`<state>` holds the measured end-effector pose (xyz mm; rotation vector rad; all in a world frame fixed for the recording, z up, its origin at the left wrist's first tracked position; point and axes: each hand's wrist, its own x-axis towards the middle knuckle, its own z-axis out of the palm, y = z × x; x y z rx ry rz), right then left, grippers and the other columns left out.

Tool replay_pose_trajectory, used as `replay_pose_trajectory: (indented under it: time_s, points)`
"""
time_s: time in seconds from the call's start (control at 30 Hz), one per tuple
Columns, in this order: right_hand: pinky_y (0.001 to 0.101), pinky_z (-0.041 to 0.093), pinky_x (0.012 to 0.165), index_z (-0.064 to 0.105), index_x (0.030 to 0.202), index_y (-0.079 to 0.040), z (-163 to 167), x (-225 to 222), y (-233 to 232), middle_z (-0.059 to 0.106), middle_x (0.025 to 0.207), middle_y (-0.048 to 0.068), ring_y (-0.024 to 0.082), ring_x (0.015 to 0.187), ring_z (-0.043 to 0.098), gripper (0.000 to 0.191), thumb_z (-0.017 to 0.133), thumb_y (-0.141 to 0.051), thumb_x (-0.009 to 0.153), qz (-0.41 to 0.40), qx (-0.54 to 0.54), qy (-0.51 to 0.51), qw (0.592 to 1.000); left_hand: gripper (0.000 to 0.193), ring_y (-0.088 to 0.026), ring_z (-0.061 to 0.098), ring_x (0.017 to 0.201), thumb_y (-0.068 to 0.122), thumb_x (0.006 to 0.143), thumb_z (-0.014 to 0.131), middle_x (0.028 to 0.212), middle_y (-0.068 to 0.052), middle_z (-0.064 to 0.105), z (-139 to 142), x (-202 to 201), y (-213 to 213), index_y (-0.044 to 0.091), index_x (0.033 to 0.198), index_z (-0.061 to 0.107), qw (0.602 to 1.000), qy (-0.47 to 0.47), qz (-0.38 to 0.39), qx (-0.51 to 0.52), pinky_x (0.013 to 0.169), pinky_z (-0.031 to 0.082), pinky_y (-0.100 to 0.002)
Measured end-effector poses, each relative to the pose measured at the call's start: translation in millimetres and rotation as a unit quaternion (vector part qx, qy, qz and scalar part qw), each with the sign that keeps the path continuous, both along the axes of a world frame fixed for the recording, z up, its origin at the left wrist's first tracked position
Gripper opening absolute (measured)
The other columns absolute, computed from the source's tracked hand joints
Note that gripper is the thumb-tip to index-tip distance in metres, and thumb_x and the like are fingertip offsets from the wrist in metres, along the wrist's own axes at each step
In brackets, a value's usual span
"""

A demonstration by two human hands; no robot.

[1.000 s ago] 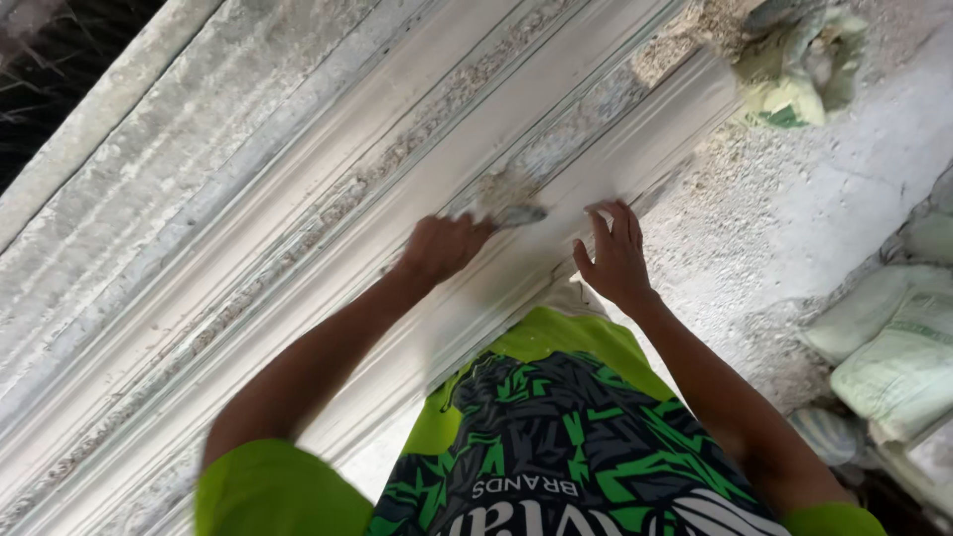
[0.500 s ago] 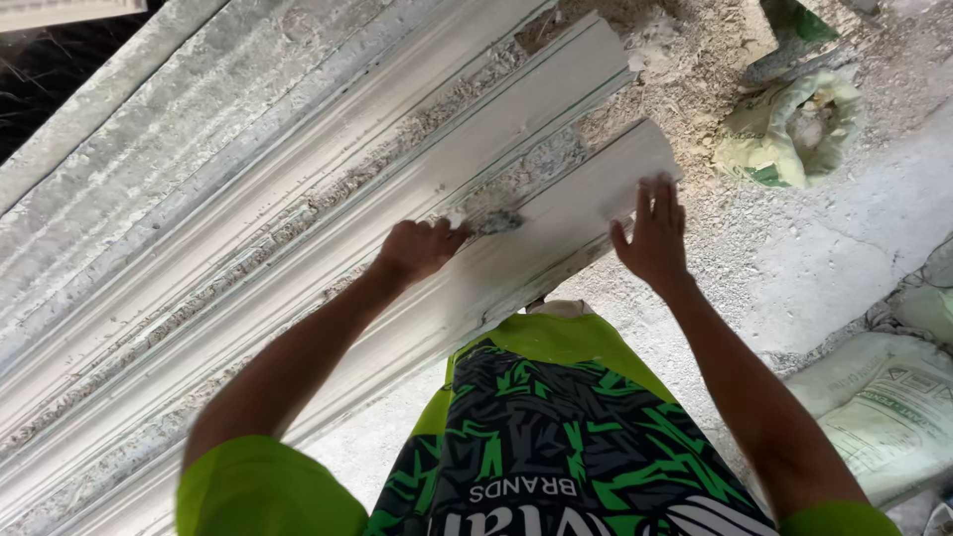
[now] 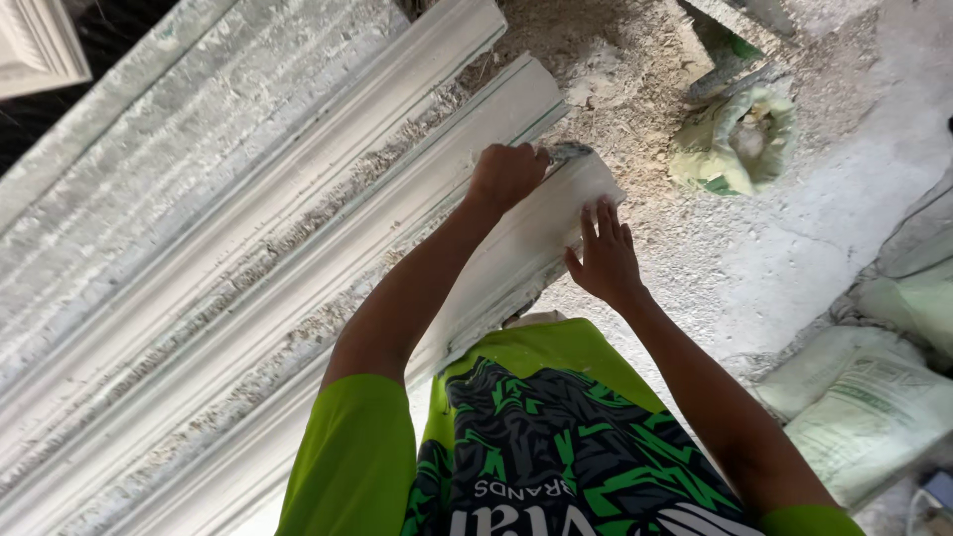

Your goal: The person uses a small hand scraper to remove excess plaster from the fluted grooves of decorative cornice moldings. They work along the grooves of each strip, reposition the moldings on the plaster-dusted work table, and continue scraping different sections.

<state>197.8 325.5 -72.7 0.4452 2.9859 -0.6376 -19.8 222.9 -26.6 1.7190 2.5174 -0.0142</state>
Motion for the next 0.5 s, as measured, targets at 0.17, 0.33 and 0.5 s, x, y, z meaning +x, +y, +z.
replay_pose_trajectory:
  time_s: [0.17, 0.33, 0.5]
  points:
    - [0.0843, 0.014, 0.106, 0.044, 0.148, -0.003, 11, -9, -5, 0.033, 0.158, 0.023, 0.042, 0.151, 0.026, 0.070, 0.062, -0.043, 0.093, 0.010, 0.120, -0.089, 0.989, 0.022, -0.027, 0.073, 0.067, 0.017, 0.096, 0.060, 0.099, -0.014, 0.073, -14, 32, -45, 0.008, 0.116, 0.065, 0.985, 0.013, 0.055, 0.163, 0.050, 0.058, -0.044]
    - [0.0692, 0.030, 0.108, 0.062, 0.135, -0.004, 20, -49, -42, 0.054, 0.136, 0.018, 0.037, 0.135, 0.046, 0.050, 0.063, -0.034, 0.096, 0.151, 0.065, 0.041, 0.986, 0.037, -0.034, 0.073, 0.077, 0.031, 0.102, 0.061, 0.107, -0.014, 0.074, -14, 116, -188, 0.010, 0.133, 0.059, 0.922, -0.161, 0.276, 0.221, 0.063, 0.060, -0.046]
    - [0.0474, 0.044, 0.102, 0.069, 0.128, -0.002, 5, -90, -125, 0.060, 0.108, 0.016, 0.032, 0.103, 0.059, 0.038, 0.069, -0.019, 0.094, 0.326, -0.122, 0.094, 0.933, 0.045, -0.031, 0.077, 0.079, 0.030, 0.092, 0.066, 0.100, -0.011, 0.077, -8, 226, -322, 0.012, 0.133, 0.057, 0.757, -0.248, 0.542, 0.266, 0.067, 0.062, -0.044]
